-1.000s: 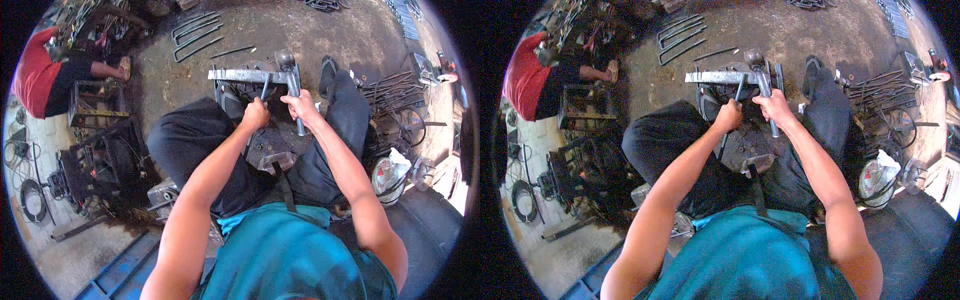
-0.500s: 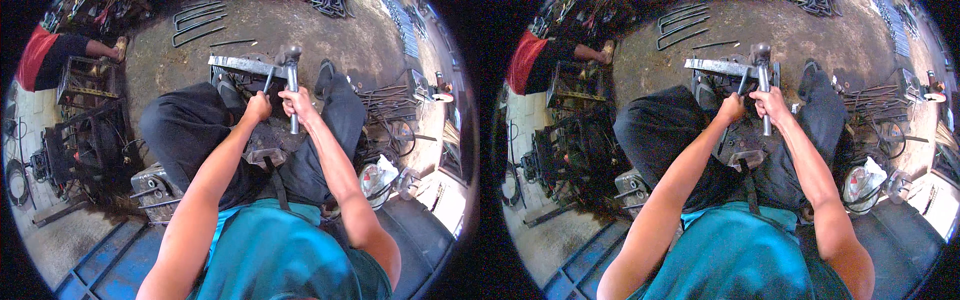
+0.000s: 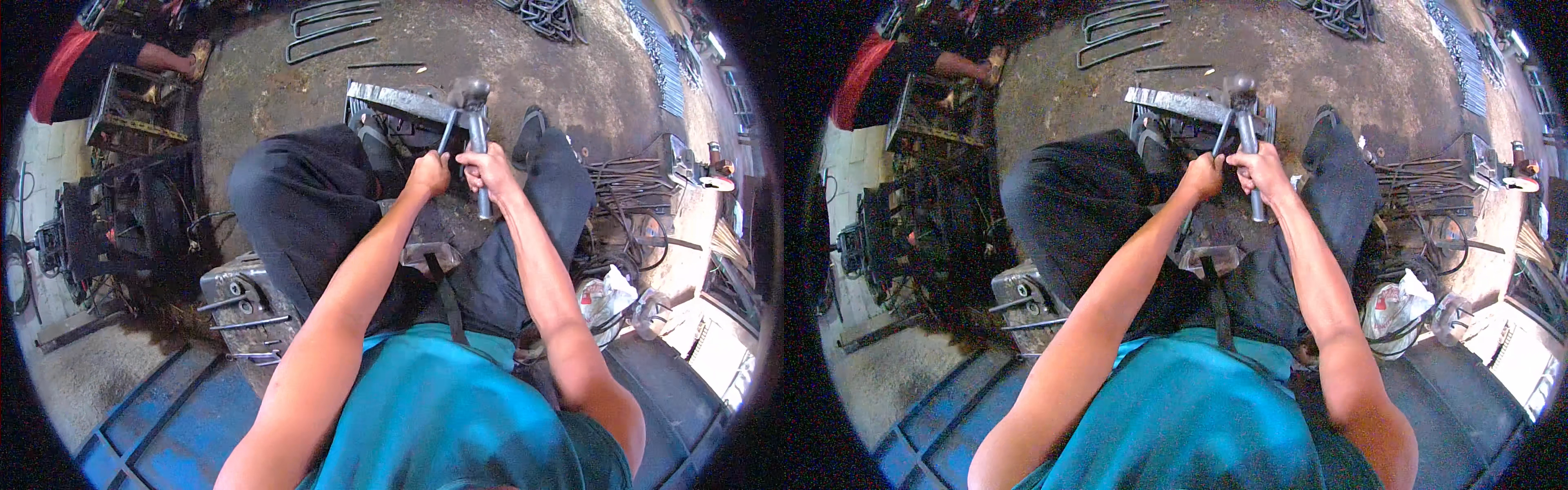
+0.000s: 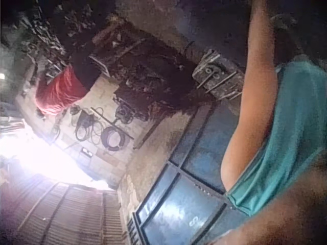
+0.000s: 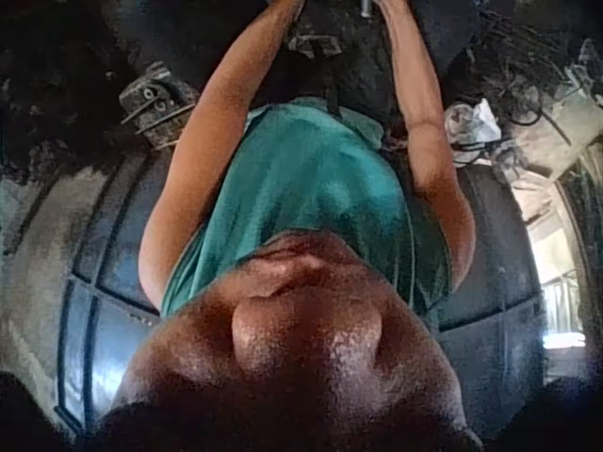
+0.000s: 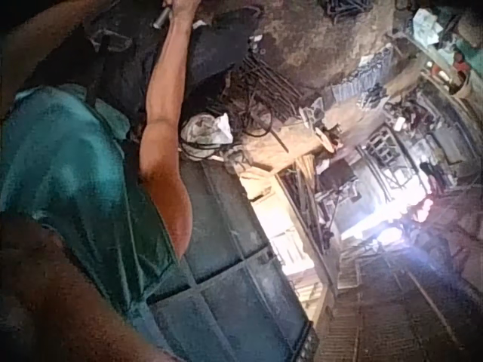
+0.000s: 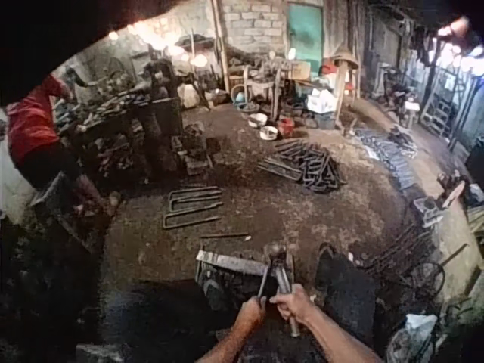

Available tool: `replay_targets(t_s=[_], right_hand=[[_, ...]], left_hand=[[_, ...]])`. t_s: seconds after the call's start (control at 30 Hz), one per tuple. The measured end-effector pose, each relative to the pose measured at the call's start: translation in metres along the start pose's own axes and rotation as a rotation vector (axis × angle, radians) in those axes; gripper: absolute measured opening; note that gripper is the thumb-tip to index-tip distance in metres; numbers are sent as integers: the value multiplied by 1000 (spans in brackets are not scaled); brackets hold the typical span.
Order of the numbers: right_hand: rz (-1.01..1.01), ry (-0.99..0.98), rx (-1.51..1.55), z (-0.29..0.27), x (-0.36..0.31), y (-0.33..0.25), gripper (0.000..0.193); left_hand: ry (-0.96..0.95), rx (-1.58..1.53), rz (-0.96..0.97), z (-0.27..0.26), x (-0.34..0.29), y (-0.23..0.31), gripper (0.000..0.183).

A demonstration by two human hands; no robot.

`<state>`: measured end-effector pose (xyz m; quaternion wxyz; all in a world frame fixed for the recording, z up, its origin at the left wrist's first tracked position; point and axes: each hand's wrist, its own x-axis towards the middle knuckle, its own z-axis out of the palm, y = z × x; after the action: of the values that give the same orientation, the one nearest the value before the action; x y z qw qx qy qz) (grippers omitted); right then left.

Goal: Hammering a metal rod against a jig on a workbench to shape or straighten it.

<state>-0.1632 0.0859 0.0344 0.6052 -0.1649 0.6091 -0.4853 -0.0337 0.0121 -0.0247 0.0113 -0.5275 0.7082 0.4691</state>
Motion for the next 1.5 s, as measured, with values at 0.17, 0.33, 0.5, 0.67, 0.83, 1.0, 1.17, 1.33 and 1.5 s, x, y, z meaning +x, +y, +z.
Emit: replay_targets(t_s=[0.17, 0.33, 0.5, 0.67, 0.83, 1.0, 1.17, 1.33, 1.5], right_hand=[[-204, -107, 66, 8, -12, -24, 20], [-25, -43, 5, -6, 4, -5, 20], [55, 23, 39, -13, 9, 7, 20], [-81, -16, 158, 2, -5, -13, 20], [-248, -168, 188, 1, -11, -25, 18], [62, 44, -36, -11, 6, 3, 21], [-11, -6, 102, -2, -4, -1, 20], [-231, -122, 125, 10, -21, -27, 21], [-104, -8, -13, 2, 2, -4, 24]], left_hand=[[25, -25, 21, 4, 6, -11, 45], [10, -12, 82, 6, 11, -12, 45], [-15, -70, 34, 6, 14, -20, 46], [-33, -93, 14, 1, 9, -17, 47], [-43, -66, 46, -1, 4, -12, 47], [-50, -88, 9, 4, 7, -16, 47], [-154, -423, 12, 11, 21, -33, 58], [-238, -464, -84, 7, 17, -36, 62], [-201, -431, 6, 3, 18, -33, 66]])
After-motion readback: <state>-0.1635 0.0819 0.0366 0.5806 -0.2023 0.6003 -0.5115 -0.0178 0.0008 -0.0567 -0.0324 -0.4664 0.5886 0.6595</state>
